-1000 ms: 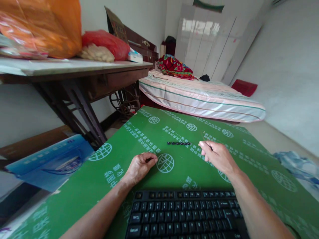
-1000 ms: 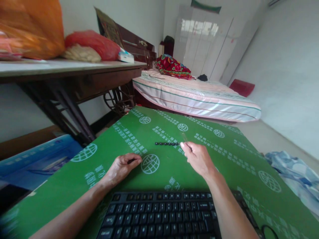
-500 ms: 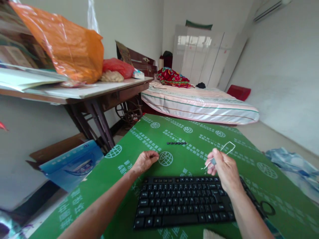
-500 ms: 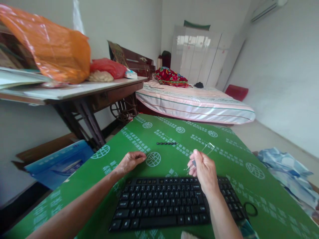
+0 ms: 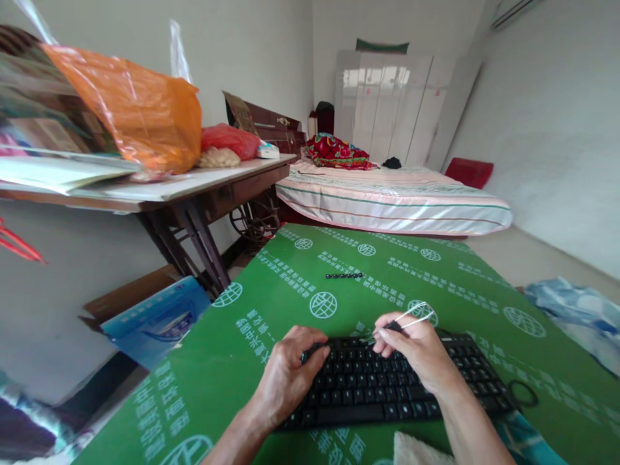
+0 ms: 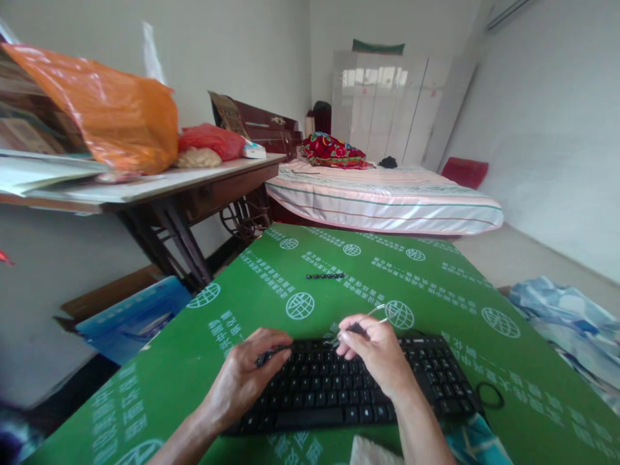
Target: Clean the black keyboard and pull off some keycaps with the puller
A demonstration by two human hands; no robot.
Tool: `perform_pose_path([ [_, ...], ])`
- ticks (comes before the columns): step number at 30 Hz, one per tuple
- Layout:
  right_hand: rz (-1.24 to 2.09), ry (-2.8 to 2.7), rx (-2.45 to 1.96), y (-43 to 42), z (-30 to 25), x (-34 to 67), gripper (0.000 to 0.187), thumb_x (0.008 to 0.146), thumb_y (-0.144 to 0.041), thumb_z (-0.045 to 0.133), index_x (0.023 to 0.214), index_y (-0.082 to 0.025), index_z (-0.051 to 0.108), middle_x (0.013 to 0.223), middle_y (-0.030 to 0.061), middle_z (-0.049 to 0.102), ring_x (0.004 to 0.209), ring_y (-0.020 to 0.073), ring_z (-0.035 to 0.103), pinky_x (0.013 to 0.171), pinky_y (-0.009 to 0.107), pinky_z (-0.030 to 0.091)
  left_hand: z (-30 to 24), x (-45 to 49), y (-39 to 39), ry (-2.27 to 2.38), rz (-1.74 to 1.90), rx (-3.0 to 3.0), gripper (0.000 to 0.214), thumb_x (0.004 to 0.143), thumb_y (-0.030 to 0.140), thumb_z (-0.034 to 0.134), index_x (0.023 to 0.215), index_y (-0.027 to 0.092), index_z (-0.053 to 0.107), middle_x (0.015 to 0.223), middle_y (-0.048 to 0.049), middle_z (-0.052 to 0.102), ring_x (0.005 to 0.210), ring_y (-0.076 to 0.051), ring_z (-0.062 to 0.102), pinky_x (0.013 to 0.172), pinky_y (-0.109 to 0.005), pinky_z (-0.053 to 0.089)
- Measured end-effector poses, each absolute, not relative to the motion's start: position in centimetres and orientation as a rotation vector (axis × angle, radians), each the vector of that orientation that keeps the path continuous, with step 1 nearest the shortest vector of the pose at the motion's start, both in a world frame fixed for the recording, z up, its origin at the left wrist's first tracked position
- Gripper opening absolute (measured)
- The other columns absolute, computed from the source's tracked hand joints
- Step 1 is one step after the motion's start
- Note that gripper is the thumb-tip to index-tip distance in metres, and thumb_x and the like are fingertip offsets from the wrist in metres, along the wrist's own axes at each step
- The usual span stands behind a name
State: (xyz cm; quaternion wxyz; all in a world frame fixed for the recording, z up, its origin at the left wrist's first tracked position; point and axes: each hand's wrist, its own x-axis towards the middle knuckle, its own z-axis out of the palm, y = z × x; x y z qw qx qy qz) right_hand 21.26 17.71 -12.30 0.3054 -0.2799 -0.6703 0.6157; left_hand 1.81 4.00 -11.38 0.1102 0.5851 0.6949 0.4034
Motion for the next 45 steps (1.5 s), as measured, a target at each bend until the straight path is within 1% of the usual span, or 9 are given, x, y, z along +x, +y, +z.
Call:
perform_pose_path([
  [4, 1.676, -1.750, -0.658, 17.2, -11.7, 21.3, 0.022, 0.080, -0.034, 0.064, 0.089, -0.014, 0.064, 0.068, 0.0047, 0.069, 0.060, 0.0145, 0.063, 0.058, 0.027, 0.050, -11.8, 3.2, 4.1, 1.979, 1.220, 1.656, 0.013, 0.081, 0.024, 0.058, 0.089, 0.021, 0.068, 0.090, -0.0019, 0.069, 0.085, -0.016, 0.062, 0.079, -0.026, 0.049],
  [12, 1.779, -1.796, -0.621, 15.7, -11.2, 20.4, 0.022, 0.080, -0.035, 0.064, 0.088, -0.014, 0.064, 0.068, 0.0035, 0.068, 0.059, 0.0137, 0.063, 0.058, 0.026, 0.050, -13.0, 4.6, 3.9, 1.803, 1.260, 1.514, 0.014, 0.078, 0.024, 0.062, 0.090, 0.020, 0.069, 0.086, -0.0021, 0.069, 0.078, -0.015, 0.061, 0.065, -0.023, 0.047],
  [18, 1.861, -1.964, -0.630, 15.2, -11.0, 20.5, 0.022, 0.079, -0.035, 0.063, 0.088, -0.015, 0.064, 0.063, 0.0016, 0.067, 0.057, 0.0127, 0.063, 0.058, 0.024, 0.050, -13.6, 5.5, 3.4, 1.758, 1.225, 1.519, 0.015, 0.081, 0.025, 0.059, 0.073, 0.018, 0.069, 0.070, -0.0016, 0.065, 0.066, -0.013, 0.059, 0.063, -0.023, 0.044],
  [20, 1.908, -2.043, -0.643, 15.4, -11.1, 20.8, 0.022, 0.078, -0.035, 0.064, 0.087, -0.015, 0.065, 0.059, -0.0001, 0.065, 0.050, 0.0107, 0.060, 0.051, 0.021, 0.047, -13.7, 5.9, 3.2, 1.756, 1.205, 1.535, 0.016, 0.081, 0.024, 0.060, 0.069, 0.017, 0.068, 0.067, -0.0013, 0.064, 0.063, -0.012, 0.057, 0.060, -0.021, 0.042],
  [23, 2.023, -2.125, -0.688, 15.6, -11.3, 21.2, 0.024, 0.075, -0.037, 0.066, 0.083, -0.014, 0.065, 0.053, -0.0025, 0.061, 0.036, 0.0074, 0.052, 0.036, 0.016, 0.037, -13.9, 6.5, 3.0, 1.756, 1.190, 1.571, 0.015, 0.080, 0.021, 0.060, 0.067, 0.017, 0.067, 0.066, -0.0010, 0.063, 0.062, -0.011, 0.057, 0.058, -0.020, 0.041],
  [28, 2.060, -1.995, -0.685, 15.6, -11.8, 21.2, 0.026, 0.075, -0.039, 0.066, 0.078, -0.013, 0.063, 0.053, -0.0003, 0.063, 0.034, 0.0080, 0.052, 0.034, 0.016, 0.036, -14.1, 7.2, 3.0, 1.759, 1.261, 1.648, 0.017, 0.082, 0.021, 0.059, 0.066, 0.018, 0.064, 0.063, -0.0007, 0.063, 0.062, -0.011, 0.056, 0.059, -0.021, 0.041],
  [32, 1.930, -1.917, -0.740, 15.9, -11.9, 21.1, 0.023, 0.074, -0.036, 0.067, 0.075, -0.015, 0.061, 0.051, -0.0016, 0.062, 0.034, 0.0074, 0.049, 0.034, 0.016, 0.034, -14.2, 7.2, 3.0, 1.801, 1.305, 1.679, 0.017, 0.084, 0.022, 0.055, 0.070, 0.018, 0.064, 0.064, -0.0017, 0.063, 0.063, -0.013, 0.055, 0.059, -0.023, 0.042],
  [37, 1.606, -1.802, -0.925, 16.7, -12.6, 20.7, 0.018, 0.072, -0.031, 0.067, 0.072, -0.017, 0.056, 0.048, -0.0049, 0.057, 0.032, 0.0056, 0.044, 0.033, 0.016, 0.031, -14.8, 7.2, 3.0, 1.779, 1.302, 1.738, 0.016, 0.086, 0.020, 0.053, 0.076, 0.018, 0.065, 0.067, -0.0039, 0.064, 0.068, -0.015, 0.056, 0.062, -0.025, 0.044],
  [45, 1.383, -1.848, -1.094, 16.9, -13.8, 19.0, 0.018, 0.070, -0.034, 0.066, 0.073, -0.018, 0.057, 0.049, -0.0053, 0.055, 0.037, 0.0088, 0.046, 0.036, 0.019, 0.037, -15.5, 7.5, 3.1, 1.734, 1.275, 1.820, 0.017, 0.086, 0.016, 0.051, 0.075, 0.017, 0.065, 0.066, -0.0045, 0.064, 0.068, -0.015, 0.056, 0.063, -0.025, 0.045],
])
